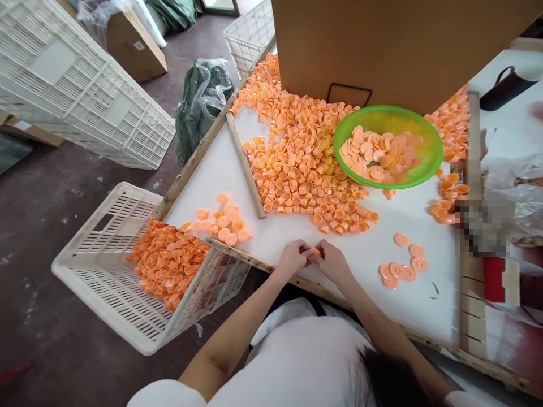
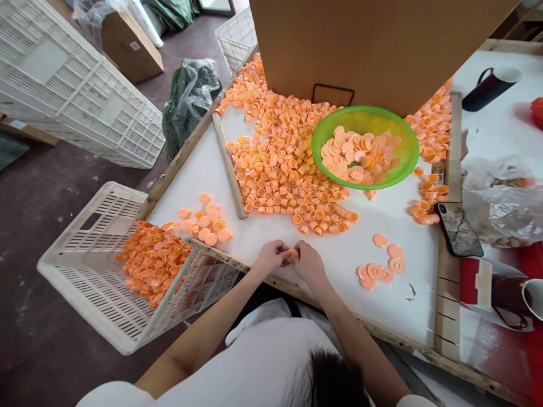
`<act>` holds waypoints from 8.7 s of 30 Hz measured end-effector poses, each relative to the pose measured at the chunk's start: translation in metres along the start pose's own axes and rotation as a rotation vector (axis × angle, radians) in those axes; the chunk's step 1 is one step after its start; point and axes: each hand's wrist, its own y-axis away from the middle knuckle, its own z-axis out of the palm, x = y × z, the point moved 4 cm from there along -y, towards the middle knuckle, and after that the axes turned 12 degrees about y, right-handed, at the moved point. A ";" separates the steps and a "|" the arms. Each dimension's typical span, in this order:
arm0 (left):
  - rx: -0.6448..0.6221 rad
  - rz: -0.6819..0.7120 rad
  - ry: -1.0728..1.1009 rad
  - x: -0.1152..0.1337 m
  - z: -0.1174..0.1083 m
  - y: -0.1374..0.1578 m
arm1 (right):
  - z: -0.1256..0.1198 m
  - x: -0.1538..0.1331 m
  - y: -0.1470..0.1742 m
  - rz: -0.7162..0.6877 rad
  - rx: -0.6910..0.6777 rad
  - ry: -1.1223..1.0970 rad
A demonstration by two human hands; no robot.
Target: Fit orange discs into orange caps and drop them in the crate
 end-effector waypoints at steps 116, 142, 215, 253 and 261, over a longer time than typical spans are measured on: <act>-0.046 -0.054 0.087 -0.004 -0.007 -0.005 | 0.005 0.001 -0.026 0.210 -0.221 -0.285; 0.217 0.796 -0.838 0.073 0.034 -0.041 | -0.124 0.191 0.025 0.412 0.692 0.274; -0.141 0.099 -0.262 -0.007 0.014 0.001 | -0.010 0.032 -0.005 -0.015 -0.109 -0.056; 0.414 0.625 -0.354 0.039 -0.065 0.001 | -0.110 0.213 0.039 0.447 0.258 0.345; -0.043 0.714 -0.524 0.010 0.011 0.017 | -0.136 0.187 0.053 0.435 0.416 0.251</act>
